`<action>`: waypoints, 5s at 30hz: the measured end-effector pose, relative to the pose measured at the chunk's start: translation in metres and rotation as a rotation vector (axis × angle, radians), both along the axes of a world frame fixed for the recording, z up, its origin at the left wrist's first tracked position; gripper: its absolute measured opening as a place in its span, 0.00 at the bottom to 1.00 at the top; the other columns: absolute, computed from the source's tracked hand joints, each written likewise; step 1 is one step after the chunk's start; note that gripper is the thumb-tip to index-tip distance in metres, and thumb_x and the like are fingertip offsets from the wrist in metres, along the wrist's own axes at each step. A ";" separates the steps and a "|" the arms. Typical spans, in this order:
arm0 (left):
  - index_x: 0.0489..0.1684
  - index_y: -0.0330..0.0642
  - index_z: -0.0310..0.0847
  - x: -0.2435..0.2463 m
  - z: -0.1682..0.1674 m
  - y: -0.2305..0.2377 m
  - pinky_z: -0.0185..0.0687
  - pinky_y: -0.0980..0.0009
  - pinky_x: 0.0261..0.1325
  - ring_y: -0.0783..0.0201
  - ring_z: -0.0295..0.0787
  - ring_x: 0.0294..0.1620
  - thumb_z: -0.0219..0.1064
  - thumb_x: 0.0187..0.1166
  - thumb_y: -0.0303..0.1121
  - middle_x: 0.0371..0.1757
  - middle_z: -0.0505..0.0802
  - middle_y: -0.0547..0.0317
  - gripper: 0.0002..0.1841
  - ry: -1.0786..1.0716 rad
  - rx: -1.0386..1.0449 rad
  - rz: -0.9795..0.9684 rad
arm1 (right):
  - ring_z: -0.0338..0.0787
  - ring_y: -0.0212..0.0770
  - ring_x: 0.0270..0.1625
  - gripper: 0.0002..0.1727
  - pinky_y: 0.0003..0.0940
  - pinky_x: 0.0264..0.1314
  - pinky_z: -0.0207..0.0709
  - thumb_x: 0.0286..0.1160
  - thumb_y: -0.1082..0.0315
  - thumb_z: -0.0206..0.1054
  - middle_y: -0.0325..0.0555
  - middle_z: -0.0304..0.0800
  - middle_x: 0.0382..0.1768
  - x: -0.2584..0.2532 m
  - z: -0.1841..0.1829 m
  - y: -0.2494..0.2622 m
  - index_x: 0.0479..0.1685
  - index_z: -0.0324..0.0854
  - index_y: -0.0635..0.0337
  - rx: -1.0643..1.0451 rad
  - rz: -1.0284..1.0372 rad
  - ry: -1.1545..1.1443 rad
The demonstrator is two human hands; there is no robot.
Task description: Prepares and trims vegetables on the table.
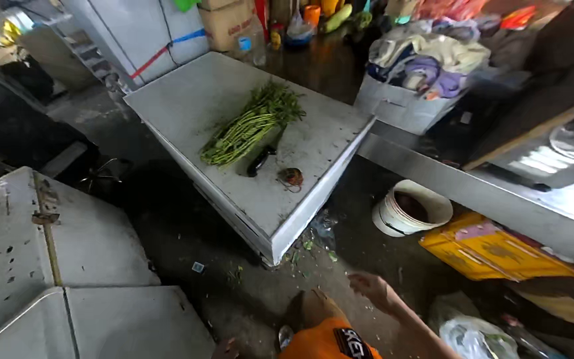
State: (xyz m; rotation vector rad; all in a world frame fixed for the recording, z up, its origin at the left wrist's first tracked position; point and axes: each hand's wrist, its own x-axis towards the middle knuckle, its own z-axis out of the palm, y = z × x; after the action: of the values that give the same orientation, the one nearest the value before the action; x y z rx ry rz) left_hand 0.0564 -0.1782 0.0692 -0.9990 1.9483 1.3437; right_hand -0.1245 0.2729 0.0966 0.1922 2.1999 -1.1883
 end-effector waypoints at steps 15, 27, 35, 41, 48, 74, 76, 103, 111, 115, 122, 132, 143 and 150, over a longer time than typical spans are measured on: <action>0.67 0.30 0.81 -0.182 0.103 -0.105 0.85 0.50 0.65 0.52 0.91 0.57 0.59 0.88 0.34 0.58 0.92 0.42 0.19 0.469 -0.207 -0.009 | 0.93 0.33 0.52 0.20 0.32 0.62 0.85 0.87 0.59 0.62 0.47 0.93 0.54 -0.240 0.164 -0.244 0.68 0.83 0.60 -0.400 0.344 0.473; 0.88 0.46 0.62 -0.555 0.239 -0.120 0.81 0.44 0.72 0.48 0.83 0.73 0.72 0.77 0.56 0.76 0.82 0.43 0.41 0.676 -0.191 -0.601 | 0.93 0.33 0.55 0.31 0.32 0.59 0.89 0.79 0.54 0.67 0.47 0.91 0.58 -0.279 0.177 -0.313 0.76 0.74 0.66 -0.331 -0.306 0.582; 0.92 0.46 0.55 -0.647 0.204 -0.150 0.78 0.61 0.78 0.62 0.79 0.77 0.80 0.70 0.40 0.80 0.79 0.47 0.47 0.477 0.445 -0.862 | 0.74 0.58 0.81 0.67 0.53 0.77 0.76 0.57 0.38 0.81 0.68 0.59 0.86 -0.349 0.207 -0.431 0.96 0.44 0.57 0.135 -0.691 0.241; 0.87 0.49 0.64 -0.706 0.250 -0.206 0.90 0.68 0.59 0.68 0.91 0.57 0.75 0.67 0.38 0.64 0.90 0.56 0.41 0.576 0.644 -0.740 | 0.93 0.35 0.51 0.44 0.35 0.51 0.90 0.54 0.62 0.73 0.44 0.89 0.61 -0.381 0.225 -0.493 0.82 0.66 0.54 -0.249 -1.115 0.642; 0.70 0.45 0.73 -0.755 0.260 -0.261 0.92 0.70 0.46 0.70 0.93 0.45 0.40 0.85 0.41 0.47 0.94 0.63 0.23 0.409 0.768 -0.473 | 0.92 0.29 0.41 0.25 0.31 0.42 0.89 0.79 0.61 0.49 0.35 0.92 0.47 -0.392 0.227 -0.464 0.75 0.74 0.47 -0.518 -1.199 0.550; 0.88 0.36 0.60 -0.781 0.227 -0.303 0.77 0.46 0.77 0.44 0.80 0.76 0.73 0.79 0.45 0.76 0.81 0.35 0.40 0.682 -0.194 -0.819 | 0.92 0.40 0.53 0.22 0.41 0.58 0.88 0.80 0.57 0.69 0.49 0.91 0.54 -0.388 0.166 -0.442 0.66 0.79 0.60 -0.383 -0.935 0.298; 0.91 0.32 0.52 -0.780 0.231 -0.319 0.68 0.38 0.80 0.32 0.70 0.82 0.72 0.78 0.49 0.84 0.69 0.25 0.46 0.909 -0.288 -0.838 | 0.93 0.40 0.54 0.22 0.40 0.58 0.89 0.83 0.60 0.68 0.49 0.92 0.55 -0.380 0.164 -0.453 0.70 0.79 0.61 -0.486 -1.037 0.315; 0.64 0.42 0.86 -0.656 0.245 -0.151 0.87 0.46 0.54 0.50 0.95 0.48 0.60 0.78 0.69 0.47 0.96 0.49 0.37 0.679 -0.326 -1.671 | 0.88 0.60 0.54 0.33 0.65 0.55 0.81 0.66 0.59 0.80 0.61 0.84 0.59 -0.283 0.172 -0.407 0.72 0.74 0.59 0.300 -1.052 0.121; 0.79 0.33 0.66 -0.613 0.226 -0.124 0.89 0.51 0.54 0.48 0.94 0.47 0.77 0.73 0.50 0.51 0.93 0.40 0.40 0.522 -0.270 -1.476 | 0.90 0.32 0.26 0.25 0.35 0.32 0.88 0.83 0.44 0.60 0.35 0.88 0.29 -0.169 0.180 -0.463 0.69 0.74 0.49 -0.192 -0.778 0.089; 0.81 0.35 0.60 -0.618 0.227 -0.124 0.96 0.60 0.42 0.58 0.96 0.37 0.76 0.77 0.41 0.51 0.92 0.43 0.38 0.368 -0.153 -1.332 | 0.86 0.34 0.27 0.24 0.37 0.32 0.82 0.85 0.41 0.56 0.36 0.85 0.28 -0.164 0.173 -0.475 0.65 0.76 0.48 -0.166 -0.723 0.126; 0.78 0.36 0.61 -0.612 0.225 -0.125 0.98 0.63 0.40 0.60 0.97 0.34 0.76 0.76 0.36 0.47 0.94 0.47 0.34 0.414 -0.099 -1.291 | 0.88 0.36 0.30 0.24 0.39 0.35 0.83 0.87 0.42 0.55 0.38 0.85 0.30 -0.166 0.165 -0.478 0.67 0.74 0.49 -0.217 -0.692 0.156; 0.77 0.38 0.60 -0.610 0.221 -0.127 0.98 0.64 0.38 0.59 0.97 0.33 0.76 0.76 0.34 0.46 0.93 0.48 0.34 0.423 -0.056 -1.264 | 0.87 0.38 0.31 0.23 0.39 0.36 0.83 0.89 0.44 0.54 0.40 0.84 0.30 -0.182 0.161 -0.484 0.67 0.73 0.52 -0.206 -0.680 0.169; 0.77 0.38 0.59 -0.611 0.217 -0.131 0.97 0.66 0.37 0.61 0.96 0.32 0.77 0.76 0.33 0.44 0.94 0.49 0.34 0.454 -0.021 -1.253 | 0.87 0.37 0.32 0.22 0.38 0.37 0.82 0.89 0.44 0.54 0.40 0.84 0.31 -0.189 0.177 -0.487 0.64 0.73 0.52 -0.191 -0.683 0.128; 0.81 0.37 0.58 -0.612 0.216 -0.133 0.97 0.64 0.41 0.60 0.97 0.35 0.78 0.75 0.36 0.49 0.93 0.47 0.38 0.440 -0.028 -1.266 | 0.88 0.37 0.28 0.22 0.38 0.35 0.85 0.90 0.48 0.54 0.41 0.86 0.29 -0.208 0.176 -0.495 0.65 0.73 0.57 -0.150 -0.836 0.277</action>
State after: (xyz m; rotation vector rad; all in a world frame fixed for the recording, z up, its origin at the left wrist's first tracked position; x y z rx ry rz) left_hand -0.5561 -0.3110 0.2857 0.6003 2.1965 0.7570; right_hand -0.3321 -0.2217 0.2722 1.0098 2.3083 -1.9011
